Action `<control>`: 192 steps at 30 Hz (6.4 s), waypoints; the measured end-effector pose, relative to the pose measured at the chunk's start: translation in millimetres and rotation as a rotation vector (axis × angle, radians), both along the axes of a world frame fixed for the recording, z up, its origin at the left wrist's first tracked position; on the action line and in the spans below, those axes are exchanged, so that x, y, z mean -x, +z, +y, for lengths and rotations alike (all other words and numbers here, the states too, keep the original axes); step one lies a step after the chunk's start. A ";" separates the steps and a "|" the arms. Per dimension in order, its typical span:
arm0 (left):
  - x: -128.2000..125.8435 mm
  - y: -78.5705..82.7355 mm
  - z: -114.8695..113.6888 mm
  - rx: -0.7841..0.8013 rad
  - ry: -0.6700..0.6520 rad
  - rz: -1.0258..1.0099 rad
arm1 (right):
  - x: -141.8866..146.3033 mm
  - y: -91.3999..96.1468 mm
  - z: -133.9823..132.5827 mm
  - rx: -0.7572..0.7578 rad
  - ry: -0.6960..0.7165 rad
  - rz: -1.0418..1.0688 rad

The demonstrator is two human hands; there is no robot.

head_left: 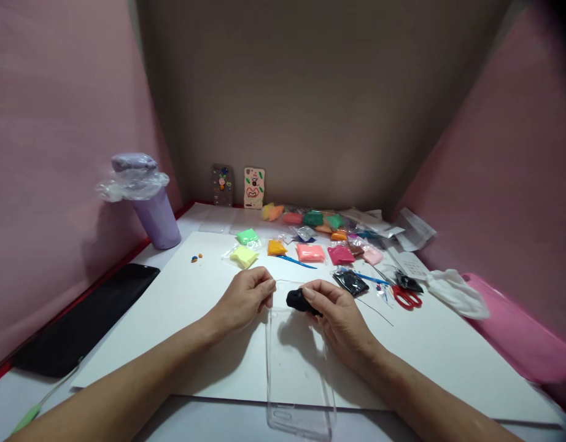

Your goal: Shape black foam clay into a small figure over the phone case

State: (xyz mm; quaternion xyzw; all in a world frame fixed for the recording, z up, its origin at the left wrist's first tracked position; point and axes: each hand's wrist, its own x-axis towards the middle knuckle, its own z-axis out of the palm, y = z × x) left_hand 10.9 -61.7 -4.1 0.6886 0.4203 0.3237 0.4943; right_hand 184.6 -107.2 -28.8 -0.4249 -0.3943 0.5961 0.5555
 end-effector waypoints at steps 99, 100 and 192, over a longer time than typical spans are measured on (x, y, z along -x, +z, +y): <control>10.1 -20.7 15.0 -1.047 -0.243 0.850 | -12.8 0.7 9.0 -0.069 -0.328 0.187; 10.7 -20.8 14.5 -1.029 -0.206 0.853 | -12.6 0.9 8.7 -0.062 -0.312 0.185; -3.6 -12.5 -20.5 -0.318 -0.074 -0.006 | -8.8 -7.4 -7.6 -0.770 -0.049 -0.855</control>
